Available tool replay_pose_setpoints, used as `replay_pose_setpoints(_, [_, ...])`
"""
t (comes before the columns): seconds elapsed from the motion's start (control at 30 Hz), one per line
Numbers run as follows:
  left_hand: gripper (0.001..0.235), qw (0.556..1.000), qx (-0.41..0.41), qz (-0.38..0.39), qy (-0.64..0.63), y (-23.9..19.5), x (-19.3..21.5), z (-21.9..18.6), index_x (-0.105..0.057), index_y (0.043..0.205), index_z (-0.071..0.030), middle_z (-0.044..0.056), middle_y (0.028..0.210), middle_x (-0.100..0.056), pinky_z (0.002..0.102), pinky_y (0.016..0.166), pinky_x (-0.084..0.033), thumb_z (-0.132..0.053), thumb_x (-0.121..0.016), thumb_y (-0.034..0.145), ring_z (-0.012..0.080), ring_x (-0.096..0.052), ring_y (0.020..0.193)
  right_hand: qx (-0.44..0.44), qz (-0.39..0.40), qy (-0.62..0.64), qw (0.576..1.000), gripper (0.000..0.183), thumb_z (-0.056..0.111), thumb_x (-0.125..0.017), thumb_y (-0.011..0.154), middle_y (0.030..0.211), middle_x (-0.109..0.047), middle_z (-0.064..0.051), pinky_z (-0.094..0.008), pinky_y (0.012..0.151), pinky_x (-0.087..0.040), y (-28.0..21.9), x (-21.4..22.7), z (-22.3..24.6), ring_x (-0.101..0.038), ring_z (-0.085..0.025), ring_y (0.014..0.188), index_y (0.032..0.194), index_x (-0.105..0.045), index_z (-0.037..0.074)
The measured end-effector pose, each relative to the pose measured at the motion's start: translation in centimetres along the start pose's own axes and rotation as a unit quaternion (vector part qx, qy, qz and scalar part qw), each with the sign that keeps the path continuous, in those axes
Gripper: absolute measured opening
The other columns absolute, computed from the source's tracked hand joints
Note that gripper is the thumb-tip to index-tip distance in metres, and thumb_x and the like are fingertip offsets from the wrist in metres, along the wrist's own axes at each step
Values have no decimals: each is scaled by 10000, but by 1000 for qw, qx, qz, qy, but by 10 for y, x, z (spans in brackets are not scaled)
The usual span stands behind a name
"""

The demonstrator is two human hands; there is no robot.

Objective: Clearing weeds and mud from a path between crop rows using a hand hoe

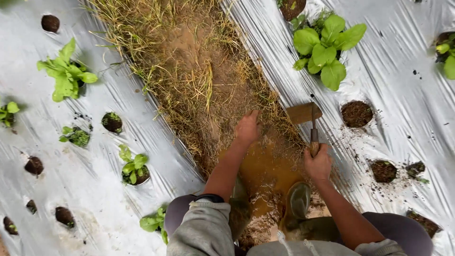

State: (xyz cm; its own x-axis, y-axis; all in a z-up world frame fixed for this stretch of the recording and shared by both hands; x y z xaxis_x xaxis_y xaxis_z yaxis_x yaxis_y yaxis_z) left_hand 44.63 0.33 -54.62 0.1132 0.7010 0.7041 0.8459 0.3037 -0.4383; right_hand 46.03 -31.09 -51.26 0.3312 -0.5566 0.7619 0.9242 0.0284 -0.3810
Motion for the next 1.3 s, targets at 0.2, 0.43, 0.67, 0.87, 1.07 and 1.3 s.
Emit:
replay_pose_setpoints(0.2, [575, 993, 11, -70, -92, 68, -37, -3, -456, 1479, -110, 195, 1437, -526, 576, 951, -597, -172, -701, 963, 419, -624, 1248, 73, -67, 0, 995, 320, 302, -677, 987, 795, -642, -270, -648, 793, -490, 33, -70, -8, -655, -579, 862, 1151, -475, 116])
replay_pose_setpoints(0.43, [422, 984, -19, -100, -149, 72, -88, -12, -525, 1338, -104, 169, 1325, -570, 497, 827, -642, -93, -665, 940, 382, -667, 1159, 62, -72, -57, 994, 316, 273, -671, 962, 769, -668, -232, -581, 671, -520, 33, -91, -55, -695, -507, 767, 1142, -470, 110])
replay_pose_setpoints(0.67, [388, 983, -45, -106, -146, 60, -163, 12, -503, 1262, -111, 144, 1285, -538, 544, 829, -608, -148, -672, 914, 399, -632, 1152, 76, -83, 0, 994, 248, 235, -661, 964, 712, -642, -242, -572, 580, -499, 38, -91, -45, -676, -514, 706, 1077, -500, 83])
replay_pose_setpoints(0.87, [530, 992, -40, -52, -105, 58, -179, 20, -431, 1308, -137, 137, 1304, -520, 465, 859, -596, -131, -710, 858, 342, -599, 1173, 58, -88, 16, 994, 235, 165, -665, 945, 667, -618, -237, -533, 525, -486, 3, -90, -64, -672, -492, 644, 1084, -509, 57])
replay_pose_setpoints(1.07, [664, 995, -74, -18, -57, 37, -164, 0, -382, 1412, -128, 175, 1378, -482, 475, 904, -584, -218, -713, 844, 353, -560, 1209, 52, -80, 18, 995, 246, 184, -647, 955, 677, -622, -242, -529, 505, -480, 4, -104, -88, -668, -486, 628, 1100, -500, 49])
replay_pose_setpoints(1.3, [726, 990, -138, -26, -32, 23, -171, -26, -338, 1487, -217, 132, 1504, -374, 552, 1004, -544, -404, -717, 898, 411, -547, 1278, 13, -74, 57, 996, 272, 115, -639, 957, 717, -617, -260, -547, 515, -484, -11, -101, -98, -672, -489, 656, 1169, -505, 11])
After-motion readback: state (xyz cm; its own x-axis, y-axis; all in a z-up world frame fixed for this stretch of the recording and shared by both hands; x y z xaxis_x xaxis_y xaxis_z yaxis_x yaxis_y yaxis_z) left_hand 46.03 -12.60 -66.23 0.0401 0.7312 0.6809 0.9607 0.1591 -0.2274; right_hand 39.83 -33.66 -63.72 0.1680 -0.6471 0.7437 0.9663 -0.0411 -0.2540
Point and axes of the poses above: each hand's wrist, its own y-axis towards the middle knuckle, its own x-axis out of the back of the hand, z = x × y, the point moved 7 cm from there along y, towards the middle knuckle
